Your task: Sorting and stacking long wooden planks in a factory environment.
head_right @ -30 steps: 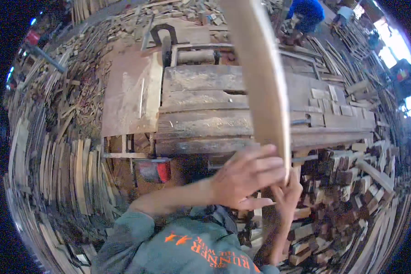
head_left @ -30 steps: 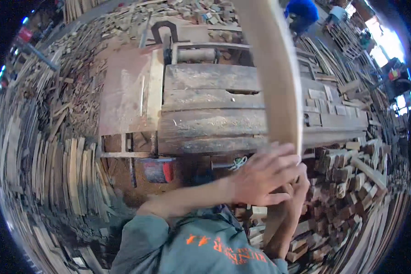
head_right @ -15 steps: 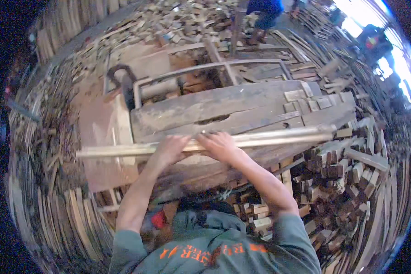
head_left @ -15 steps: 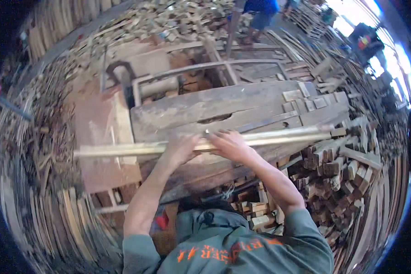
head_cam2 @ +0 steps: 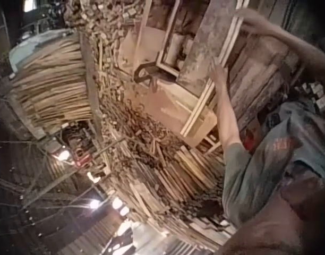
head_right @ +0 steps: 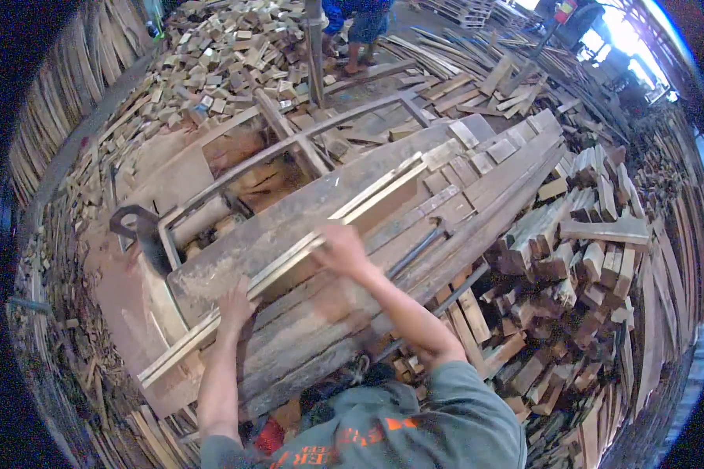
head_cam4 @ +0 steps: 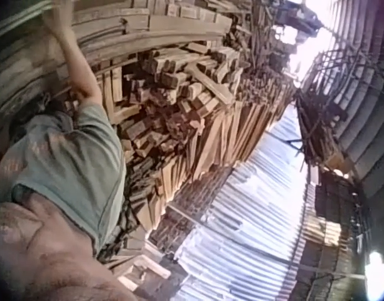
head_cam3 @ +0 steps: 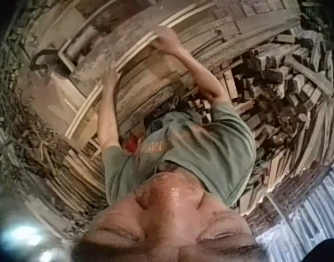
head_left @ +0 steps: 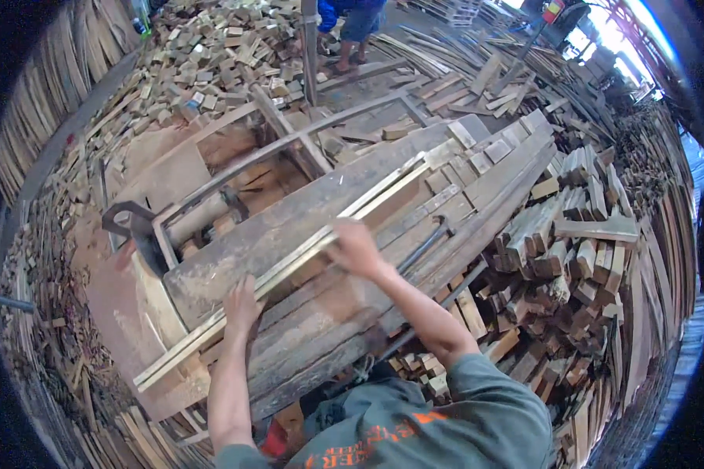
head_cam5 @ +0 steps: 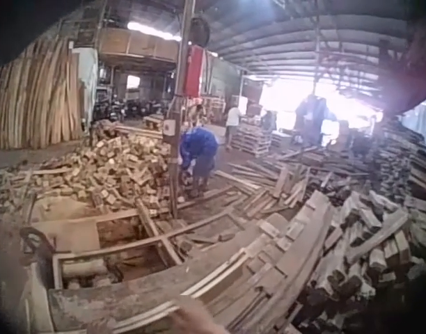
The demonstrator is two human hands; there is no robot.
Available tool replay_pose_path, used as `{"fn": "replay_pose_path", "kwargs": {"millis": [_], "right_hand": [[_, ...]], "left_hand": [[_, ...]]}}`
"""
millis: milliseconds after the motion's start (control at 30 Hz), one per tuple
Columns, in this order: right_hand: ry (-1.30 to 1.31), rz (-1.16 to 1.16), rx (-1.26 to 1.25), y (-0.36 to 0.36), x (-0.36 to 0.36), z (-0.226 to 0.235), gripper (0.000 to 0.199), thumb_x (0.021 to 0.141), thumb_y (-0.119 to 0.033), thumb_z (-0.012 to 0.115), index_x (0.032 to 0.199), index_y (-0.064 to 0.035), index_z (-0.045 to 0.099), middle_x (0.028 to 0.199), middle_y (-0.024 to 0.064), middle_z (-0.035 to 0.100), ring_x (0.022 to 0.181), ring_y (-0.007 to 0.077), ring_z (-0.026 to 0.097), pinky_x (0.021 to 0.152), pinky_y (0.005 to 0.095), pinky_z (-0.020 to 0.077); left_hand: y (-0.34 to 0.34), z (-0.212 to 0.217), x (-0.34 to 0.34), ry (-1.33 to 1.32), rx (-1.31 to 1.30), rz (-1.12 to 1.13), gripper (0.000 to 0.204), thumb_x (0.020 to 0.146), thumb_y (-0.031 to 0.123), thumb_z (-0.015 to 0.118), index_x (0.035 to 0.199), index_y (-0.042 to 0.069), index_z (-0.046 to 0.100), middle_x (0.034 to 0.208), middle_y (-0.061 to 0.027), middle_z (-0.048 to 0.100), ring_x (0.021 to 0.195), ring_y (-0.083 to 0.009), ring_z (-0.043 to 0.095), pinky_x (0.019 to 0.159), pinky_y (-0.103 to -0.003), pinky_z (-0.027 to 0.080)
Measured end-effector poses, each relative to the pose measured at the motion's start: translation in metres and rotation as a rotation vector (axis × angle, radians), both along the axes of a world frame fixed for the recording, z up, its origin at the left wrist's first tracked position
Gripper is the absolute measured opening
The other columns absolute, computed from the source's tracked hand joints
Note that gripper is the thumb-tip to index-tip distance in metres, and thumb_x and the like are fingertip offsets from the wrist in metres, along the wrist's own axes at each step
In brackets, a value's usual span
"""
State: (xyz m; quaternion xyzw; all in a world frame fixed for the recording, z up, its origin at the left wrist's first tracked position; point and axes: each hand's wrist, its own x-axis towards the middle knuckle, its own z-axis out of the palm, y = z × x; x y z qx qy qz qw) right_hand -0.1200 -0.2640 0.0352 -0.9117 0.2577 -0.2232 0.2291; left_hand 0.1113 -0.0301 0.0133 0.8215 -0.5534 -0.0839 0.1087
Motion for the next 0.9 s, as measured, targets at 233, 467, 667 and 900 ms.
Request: {"fn": "replay_pose_path", "kwargs": {"millis": [233, 467, 667, 900], "right_hand": [[-0.512, -0.931, 0.299, -0.192, -0.157, -0.052, 0.065, 0.087, -0.033, 0.069, 0.135, 0.0042, 0.046, 0.124, 0.0203, 0.058, 0.109, 0.0261, 0.059, 0.087, 0.0364, 0.0491], [-0.392, -0.487, 0.947, -0.262, -0.165, -0.053, 0.085, 0.080, -0.022, 0.079, 0.148, -0.0045, 0.033, 0.112, 0.0080, 0.059, 0.079, 0.0129, 0.059, 0.059, 0.0241, 0.0505], [-0.437, -0.372, 1.144, -0.292, -0.169, -0.079, 0.082, 0.079, -0.022, 0.080, 0.146, -0.0036, 0.037, 0.114, 0.0090, 0.061, 0.090, 0.0159, 0.061, 0.061, 0.0259, 0.0526], [-0.469, -0.324, 1.212, -0.296, -0.170, -0.090, 0.073, 0.081, -0.020, 0.077, 0.143, -0.0034, 0.042, 0.103, 0.0059, 0.064, 0.081, 0.0140, 0.064, 0.061, 0.0268, 0.0528]], "left_hand": [[-0.015, -0.004, -0.002, 0.037, 0.092, 0.059, 0.055, 0.064, 0.012, 0.083, 0.110, 0.005, 0.054, 0.108, -0.0169, 0.061, 0.104, -0.0378, 0.059, 0.085, -0.045, 0.049], [-0.023, 0.016, -0.011, 0.064, 0.219, 0.123, 0.055, 0.063, 0.011, 0.083, 0.110, 0.004, 0.054, 0.106, -0.0173, 0.060, 0.101, -0.0385, 0.059, 0.083, -0.046, 0.049], [-0.025, 0.014, -0.013, 0.050, 0.156, 0.121, 0.051, 0.066, 0.021, 0.083, 0.105, 0.004, 0.055, 0.100, -0.0171, 0.061, 0.096, -0.0389, 0.059, 0.081, -0.047, 0.048], [-0.041, 0.029, -0.024, 0.076, 0.174, 0.220, 0.061, 0.069, 0.051, 0.077, 0.103, 0.004, 0.058, 0.100, -0.0165, 0.060, 0.096, -0.0378, 0.058, 0.083, -0.046, 0.046]]}}
